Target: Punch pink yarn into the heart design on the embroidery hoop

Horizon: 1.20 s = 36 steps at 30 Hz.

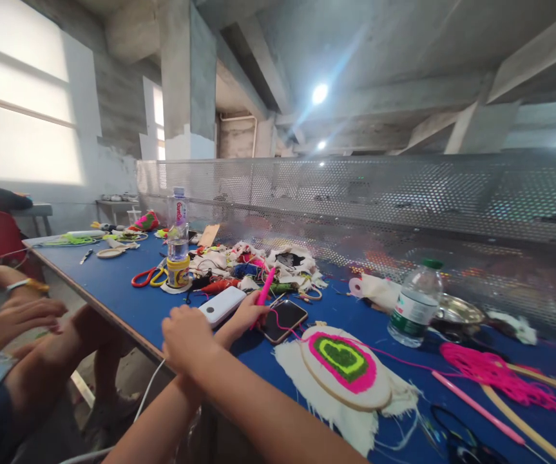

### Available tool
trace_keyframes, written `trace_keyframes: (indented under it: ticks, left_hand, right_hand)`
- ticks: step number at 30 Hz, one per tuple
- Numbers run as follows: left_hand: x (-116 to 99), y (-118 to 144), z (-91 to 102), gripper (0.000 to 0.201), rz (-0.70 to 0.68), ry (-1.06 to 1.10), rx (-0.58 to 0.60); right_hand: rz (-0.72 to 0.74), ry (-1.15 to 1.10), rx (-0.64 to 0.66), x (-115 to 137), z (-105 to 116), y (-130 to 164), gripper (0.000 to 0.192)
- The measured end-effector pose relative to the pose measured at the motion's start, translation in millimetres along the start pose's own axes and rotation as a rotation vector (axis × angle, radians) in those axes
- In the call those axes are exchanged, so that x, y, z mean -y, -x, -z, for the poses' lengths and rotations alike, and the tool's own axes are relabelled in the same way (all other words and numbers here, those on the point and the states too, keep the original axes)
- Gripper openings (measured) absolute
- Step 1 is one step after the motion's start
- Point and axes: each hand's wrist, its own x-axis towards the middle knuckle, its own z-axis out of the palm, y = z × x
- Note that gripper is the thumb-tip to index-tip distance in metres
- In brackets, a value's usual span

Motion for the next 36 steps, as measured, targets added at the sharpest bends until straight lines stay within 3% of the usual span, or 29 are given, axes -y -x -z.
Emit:
trace_keyframes:
  ticks: [4,5,7,8,10,12,15,36]
  left_hand:
    - [11.4,0.0,-7.5,0.017,-0.272,-0.388,-0.032]
    - [13.9,0.2,-8.5,0.017,-0.306,-0.492,-0.027]
    - [16.6,2.1,-9.8,0.018,-0.358,-0.67,-0.007]
    - [16.7,3.8,-10.3,0.019,-0.401,-0.749,0.005]
    - [14.4,7.8,-11.5,0.02,-0.487,-0.866,0.059]
    - [10.3,11.5,-13.0,0.022,-0.513,-0.948,0.082]
    - [4.7,15.0,-14.6,0.022,-0.525,-1.018,0.108]
    - [5.2,14.6,-14.2,0.023,-0.488,-0.997,0.101]
  right_hand:
    - [-0.033,-0.282,0.36,17.3,-13.4,-108.5,0.04]
    - [-0.09,-0.36,0.382,16.9,-22.2,-129.3,0.044]
    - [-0.17,-0.392,0.272,12.8,-45.9,-156.9,0.058]
    - [-0.261,-0.415,0.146,9.5,-59.8,-163.8,0.061]
    - [-0.309,-0.43,0.173,1.5,-87.2,-167.4,0.065]
    - [-0.269,-0.422,0.222,-6.2,-107.7,-164.0,0.066]
    - [-0.249,-0.391,0.23,-11.3,-119.8,-160.1,0.068]
    - [-0.207,-0.206,0.056,2.7,-98.3,-169.7,0.04]
